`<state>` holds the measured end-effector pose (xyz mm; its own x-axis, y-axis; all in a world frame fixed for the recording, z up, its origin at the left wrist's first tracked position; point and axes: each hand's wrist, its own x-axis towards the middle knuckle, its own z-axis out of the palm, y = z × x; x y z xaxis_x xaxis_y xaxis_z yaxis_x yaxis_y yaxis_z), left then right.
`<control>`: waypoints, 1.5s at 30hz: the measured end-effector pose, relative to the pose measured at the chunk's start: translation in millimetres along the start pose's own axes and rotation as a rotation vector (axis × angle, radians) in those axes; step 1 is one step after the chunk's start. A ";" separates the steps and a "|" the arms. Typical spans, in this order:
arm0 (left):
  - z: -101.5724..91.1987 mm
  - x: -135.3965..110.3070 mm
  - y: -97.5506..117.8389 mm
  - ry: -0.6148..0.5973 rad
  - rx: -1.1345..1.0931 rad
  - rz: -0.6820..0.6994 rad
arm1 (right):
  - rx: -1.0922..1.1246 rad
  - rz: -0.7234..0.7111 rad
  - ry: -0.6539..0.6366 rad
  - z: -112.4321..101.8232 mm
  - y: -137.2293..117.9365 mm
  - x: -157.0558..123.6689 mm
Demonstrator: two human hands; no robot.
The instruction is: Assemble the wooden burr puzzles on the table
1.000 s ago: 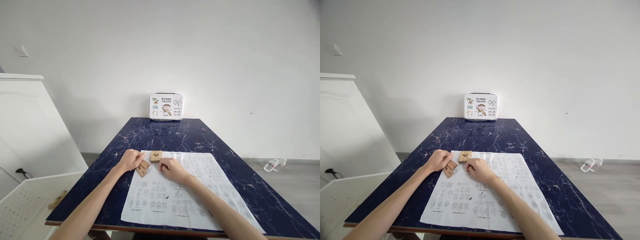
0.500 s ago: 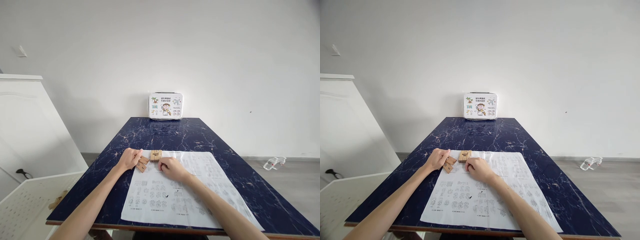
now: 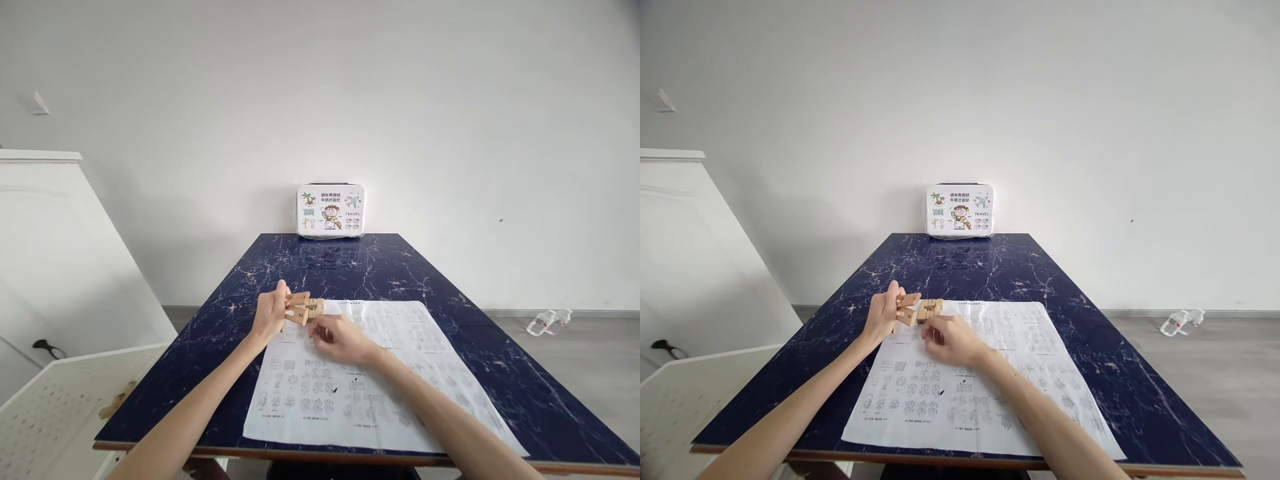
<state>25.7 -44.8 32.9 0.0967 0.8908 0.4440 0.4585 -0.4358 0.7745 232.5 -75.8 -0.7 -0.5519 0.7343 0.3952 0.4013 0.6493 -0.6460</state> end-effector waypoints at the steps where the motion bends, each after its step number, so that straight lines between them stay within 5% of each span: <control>1: 2.8 -1.9 3.0 0.005 0.000 0.006 | 0.029 0.008 -0.010 0.7 -3.3 -0.1; 11: 27.7 -17.3 13.5 -0.108 0.071 0.156 | 0.046 -0.099 -0.021 11.2 -12.1 2.3; 23: 29.5 -17.3 15.9 -0.134 0.076 0.169 | 0.027 -0.042 0.050 16.9 -6.7 3.1; 33: 15.8 2.5 0.0 0.046 0.073 0.004 | 0.072 0.098 0.110 3.9 -3.3 3.7; 37: 6.1 11.5 -13.5 0.165 0.057 -0.111 | 0.236 0.118 0.028 -7.8 -9.2 3.9; 45: 7.7 10.8 -19.4 0.130 0.116 -0.112 | 0.525 0.163 -0.063 -9.0 -3.7 5.1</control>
<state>24.7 -25.7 19.2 -0.0723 0.9054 0.4184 0.5596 -0.3104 0.7684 234.8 -72.8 9.6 -0.5626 0.7930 0.2337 0.0756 0.3308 -0.9407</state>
